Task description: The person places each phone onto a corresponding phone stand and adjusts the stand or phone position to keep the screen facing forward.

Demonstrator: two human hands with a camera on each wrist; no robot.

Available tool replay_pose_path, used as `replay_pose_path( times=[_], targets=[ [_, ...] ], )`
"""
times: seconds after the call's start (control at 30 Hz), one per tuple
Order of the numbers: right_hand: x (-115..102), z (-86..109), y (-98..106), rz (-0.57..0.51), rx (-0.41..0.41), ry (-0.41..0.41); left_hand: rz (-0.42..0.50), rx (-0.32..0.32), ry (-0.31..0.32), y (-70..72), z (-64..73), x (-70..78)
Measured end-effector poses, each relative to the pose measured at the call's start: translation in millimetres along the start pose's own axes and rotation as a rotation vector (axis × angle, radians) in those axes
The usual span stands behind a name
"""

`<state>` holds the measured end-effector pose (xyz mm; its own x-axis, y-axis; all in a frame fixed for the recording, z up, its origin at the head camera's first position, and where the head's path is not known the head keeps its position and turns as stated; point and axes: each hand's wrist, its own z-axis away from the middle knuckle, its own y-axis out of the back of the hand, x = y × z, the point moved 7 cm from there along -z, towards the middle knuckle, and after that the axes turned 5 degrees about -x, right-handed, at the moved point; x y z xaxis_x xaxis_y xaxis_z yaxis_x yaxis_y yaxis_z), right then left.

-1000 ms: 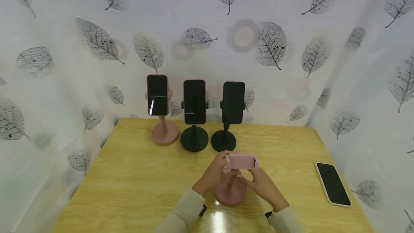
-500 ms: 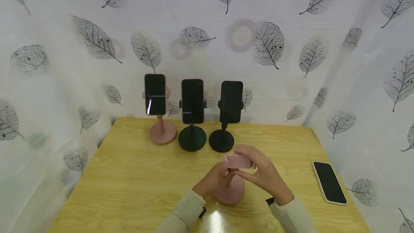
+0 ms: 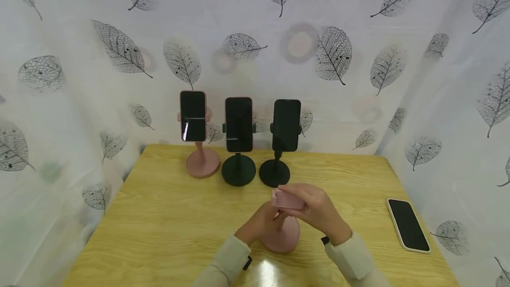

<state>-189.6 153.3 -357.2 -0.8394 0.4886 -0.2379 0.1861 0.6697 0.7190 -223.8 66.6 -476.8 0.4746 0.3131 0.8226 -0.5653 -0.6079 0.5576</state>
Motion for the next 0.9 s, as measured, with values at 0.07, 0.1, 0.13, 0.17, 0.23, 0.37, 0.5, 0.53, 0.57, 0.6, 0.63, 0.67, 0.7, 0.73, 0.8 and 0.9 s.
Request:
replay_pose_path(
  times=[0.07, 0.1, 0.13, 0.17, 0.23, 0.37, 0.5, 0.53, 0.57, 0.6, 0.63, 0.67, 0.7, 0.73, 0.8, 0.9],
  targets=[
    [0, -0.6, 0, 0.0, 0.007, 0.005, -0.01, 0.002, 0.011, -0.9, 0.6, -1.8],
    [1, -1.1, 0, -0.004, 0.008, 0.001, -0.013, 0.003, 0.013, -1.5, 0.9, -2.6],
    [1, -1.7, 0, -0.013, 0.011, 0.003, -0.017, 0.003, 0.02, -1.9, 1.6, -3.0],
    [1, -2.3, 0, -0.026, 0.012, 0.004, -0.027, 0.003, 0.027, -2.5, 2.0, -3.8],
    [2, -3.4, 0, -0.052, 0.014, 0.006, -0.04, 0.002, 0.029, -3.0, 2.8, -4.2],
    [4, -6.1, -1, -0.09, 0.014, 0.009, -0.053, -0.004, 0.041, -2.9, 3.0, -4.6],
    [9, -8.6, 0, -0.129, 0.002, -0.016, -0.03, -0.024, 0.073, -4.2, 0.9, -6.2],
    [11, -9.1, 0, -0.143, -0.005, -0.034, -0.025, -0.029, 0.077, -4.6, 0.3, -6.2],
    [13, -9.5, -1, -0.162, -0.011, -0.053, -0.018, -0.031, 0.079, -5.0, -0.3, -6.4],
    [15, -9.6, -1, -0.178, -0.017, -0.076, -0.015, -0.031, 0.079, -5.3, -0.5, -6.4],
    [16, -9.3, -1, -0.194, -0.02, -0.099, -0.014, -0.029, 0.076, -5.4, -0.7, -5.9],
    [18, -8.8, -2, -0.211, -0.021, -0.119, -0.015, -0.028, 0.073, -5.4, -0.7, -5.6],
    [19, -8.0, -2, -0.226, -0.022, -0.142, -0.023, -0.024, 0.069, -5.3, -0.7, -5.5],
    [21, -7.0, -3, -0.243, -0.022, -0.164, -0.033, -0.02, 0.063, -5.1, -0.6, -5.0],
    [22, -5.6, -4, -0.281, -0.01, -0.188, -0.043, -0.013, 0.055, -4.6, -0.3, -4.5],
    [26, -3.6, -5, -0.342, 0.009, -0.232, -0.064, 0.001, 0.039, -3.7, -0.3, -4.2]
  ],
)
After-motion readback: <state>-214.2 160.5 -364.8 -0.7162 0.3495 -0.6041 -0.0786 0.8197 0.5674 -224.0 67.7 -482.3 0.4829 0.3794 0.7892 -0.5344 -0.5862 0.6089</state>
